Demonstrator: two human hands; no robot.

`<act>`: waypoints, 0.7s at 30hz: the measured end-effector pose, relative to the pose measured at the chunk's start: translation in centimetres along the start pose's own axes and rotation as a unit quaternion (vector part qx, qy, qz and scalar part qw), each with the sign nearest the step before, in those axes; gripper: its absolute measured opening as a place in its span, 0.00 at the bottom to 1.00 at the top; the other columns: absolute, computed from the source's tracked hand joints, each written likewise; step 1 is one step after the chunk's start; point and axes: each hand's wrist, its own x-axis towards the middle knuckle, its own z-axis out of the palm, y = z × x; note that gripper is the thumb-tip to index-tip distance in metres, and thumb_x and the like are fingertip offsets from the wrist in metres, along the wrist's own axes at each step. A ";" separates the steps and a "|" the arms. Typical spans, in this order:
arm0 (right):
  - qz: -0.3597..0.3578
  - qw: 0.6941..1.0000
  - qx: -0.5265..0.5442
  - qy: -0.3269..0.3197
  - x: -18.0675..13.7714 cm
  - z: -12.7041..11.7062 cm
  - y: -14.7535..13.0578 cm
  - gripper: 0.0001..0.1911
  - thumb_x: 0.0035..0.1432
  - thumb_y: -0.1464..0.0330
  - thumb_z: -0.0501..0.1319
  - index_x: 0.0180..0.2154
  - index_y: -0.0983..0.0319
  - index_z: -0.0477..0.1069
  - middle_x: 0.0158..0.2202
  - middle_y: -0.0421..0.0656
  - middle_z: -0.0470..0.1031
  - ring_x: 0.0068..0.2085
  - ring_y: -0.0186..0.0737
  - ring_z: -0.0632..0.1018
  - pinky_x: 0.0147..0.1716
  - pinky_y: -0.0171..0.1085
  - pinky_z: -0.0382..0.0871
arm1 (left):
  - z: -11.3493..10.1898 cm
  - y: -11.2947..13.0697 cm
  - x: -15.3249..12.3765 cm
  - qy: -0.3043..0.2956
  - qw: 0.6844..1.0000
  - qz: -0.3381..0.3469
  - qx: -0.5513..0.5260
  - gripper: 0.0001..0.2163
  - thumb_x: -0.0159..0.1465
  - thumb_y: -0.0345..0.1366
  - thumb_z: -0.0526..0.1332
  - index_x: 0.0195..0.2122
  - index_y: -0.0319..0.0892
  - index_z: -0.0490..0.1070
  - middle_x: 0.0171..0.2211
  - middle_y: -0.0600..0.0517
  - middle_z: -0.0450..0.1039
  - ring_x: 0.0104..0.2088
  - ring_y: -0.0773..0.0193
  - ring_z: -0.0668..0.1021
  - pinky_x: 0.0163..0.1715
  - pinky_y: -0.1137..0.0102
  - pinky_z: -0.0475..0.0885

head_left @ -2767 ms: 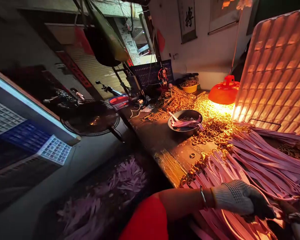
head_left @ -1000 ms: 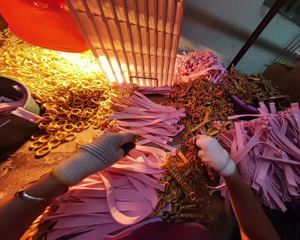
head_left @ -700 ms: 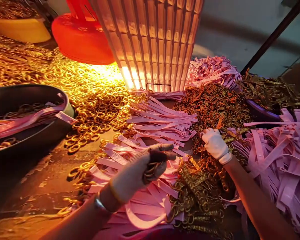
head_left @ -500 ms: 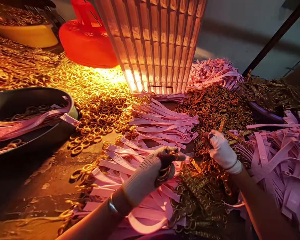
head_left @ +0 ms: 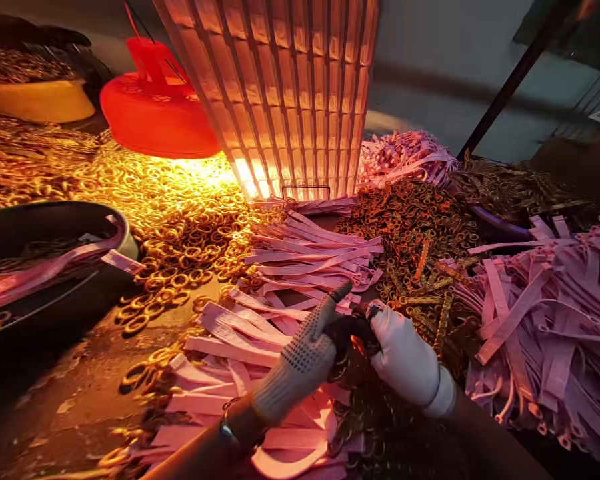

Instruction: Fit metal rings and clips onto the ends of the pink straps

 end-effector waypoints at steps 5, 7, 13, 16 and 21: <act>0.003 0.990 -0.122 -0.065 -0.2 -0.9 -0.2 0.13 0.55 0.76 0.56 0.41 0.64 0.75 0.41 0.53 0.78 0.42 0.53 0.79 0.42 0.44 0.72 | -0.3 0.2 1.2 -0.033 0.970 0.101 0.221 0.11 0.60 0.29 0.55 0.41 0.40 0.74 0.35 0.48 0.77 0.35 0.61 0.75 0.38 0.67 0.70; 0.004 0.990 -0.123 -0.066 -0.3 -1.3 0.1 0.12 0.54 0.76 0.57 0.40 0.64 0.75 0.39 0.51 0.78 0.41 0.52 0.79 0.40 0.43 0.72 | -0.5 0.3 1.7 -0.039 0.952 0.103 0.287 0.07 0.61 0.30 0.55 0.36 0.41 0.72 0.33 0.49 0.75 0.33 0.61 0.73 0.35 0.67 0.68; -0.009 0.998 -0.019 0.052 -0.9 -0.1 1.2 0.14 0.57 0.75 0.57 0.44 0.61 0.74 0.39 0.47 0.78 0.42 0.46 0.78 0.45 0.40 0.72 | 0.4 0.7 2.3 -0.016 0.986 0.033 0.163 0.05 0.62 0.36 0.56 0.32 0.41 0.69 0.26 0.53 0.70 0.24 0.68 0.68 0.25 0.72 0.63; 0.021 0.995 0.015 0.100 -1.3 0.9 1.2 0.16 0.59 0.74 0.57 0.50 0.62 0.72 0.43 0.50 0.78 0.44 0.47 0.78 0.47 0.40 0.72 | 0.9 1.1 2.4 -0.074 0.993 -0.078 0.040 0.08 0.63 0.40 0.56 0.31 0.42 0.67 0.21 0.56 0.66 0.17 0.71 0.63 0.17 0.75 0.56; 0.072 0.995 -0.048 0.057 -1.4 0.4 1.0 0.19 0.52 0.78 0.57 0.46 0.65 0.73 0.44 0.52 0.78 0.47 0.49 0.78 0.47 0.40 0.70 | 1.1 1.3 2.4 -0.081 0.991 -0.045 0.099 0.09 0.61 0.40 0.63 0.29 0.40 0.68 0.21 0.56 0.66 0.19 0.73 0.64 0.17 0.77 0.57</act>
